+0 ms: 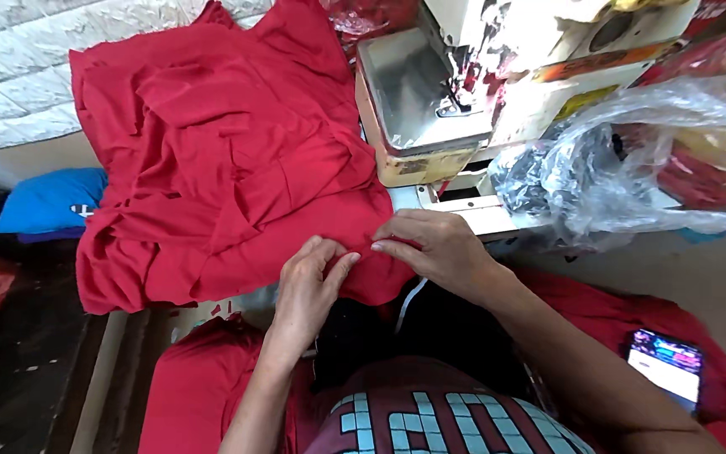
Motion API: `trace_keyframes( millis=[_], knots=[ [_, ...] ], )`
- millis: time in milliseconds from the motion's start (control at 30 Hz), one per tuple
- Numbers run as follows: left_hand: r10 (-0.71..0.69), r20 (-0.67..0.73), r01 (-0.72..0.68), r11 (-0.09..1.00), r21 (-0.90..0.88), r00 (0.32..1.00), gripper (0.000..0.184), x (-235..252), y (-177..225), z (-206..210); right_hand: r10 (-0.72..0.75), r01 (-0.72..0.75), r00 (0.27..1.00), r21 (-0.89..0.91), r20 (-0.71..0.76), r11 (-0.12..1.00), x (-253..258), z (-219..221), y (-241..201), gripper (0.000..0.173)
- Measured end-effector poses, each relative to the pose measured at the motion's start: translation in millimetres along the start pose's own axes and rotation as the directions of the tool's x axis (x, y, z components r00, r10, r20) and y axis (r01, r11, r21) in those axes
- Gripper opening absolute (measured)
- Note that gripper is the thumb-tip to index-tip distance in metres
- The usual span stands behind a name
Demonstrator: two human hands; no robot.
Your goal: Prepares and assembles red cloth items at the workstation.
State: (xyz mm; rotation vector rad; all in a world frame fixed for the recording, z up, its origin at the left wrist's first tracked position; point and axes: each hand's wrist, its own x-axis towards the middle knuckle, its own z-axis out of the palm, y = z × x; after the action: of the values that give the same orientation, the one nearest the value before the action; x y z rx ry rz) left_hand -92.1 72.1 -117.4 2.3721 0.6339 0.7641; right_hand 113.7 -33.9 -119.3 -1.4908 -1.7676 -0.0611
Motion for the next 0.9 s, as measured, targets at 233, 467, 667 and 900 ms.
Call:
trace_keyframes(
  millis=[233,467,667,900],
  knots=[
    [0.054,-0.151,-0.038,0.993,0.109,0.987,0.019,20,-2,-48,-0.291,0.302,0.948,-0.076,0.128,0.950,65,-13,6,0.024],
    [0.066,-0.201,0.010,0.934,0.357,0.977,0.024,68,-36,-64,-0.360,0.397,0.884,-0.072,0.299,0.915,162,2,30,0.021],
    [0.173,-0.149,-0.108,0.923,0.370,0.974,0.016,86,-65,-55,-0.269,0.323,0.832,-0.030,0.485,0.946,189,17,52,0.018],
    [0.212,-0.123,-0.164,0.935,0.314,0.970,0.021,84,-68,-61,-0.228,0.251,0.880,-0.002,0.417,0.968,180,8,44,0.022]
  ],
)
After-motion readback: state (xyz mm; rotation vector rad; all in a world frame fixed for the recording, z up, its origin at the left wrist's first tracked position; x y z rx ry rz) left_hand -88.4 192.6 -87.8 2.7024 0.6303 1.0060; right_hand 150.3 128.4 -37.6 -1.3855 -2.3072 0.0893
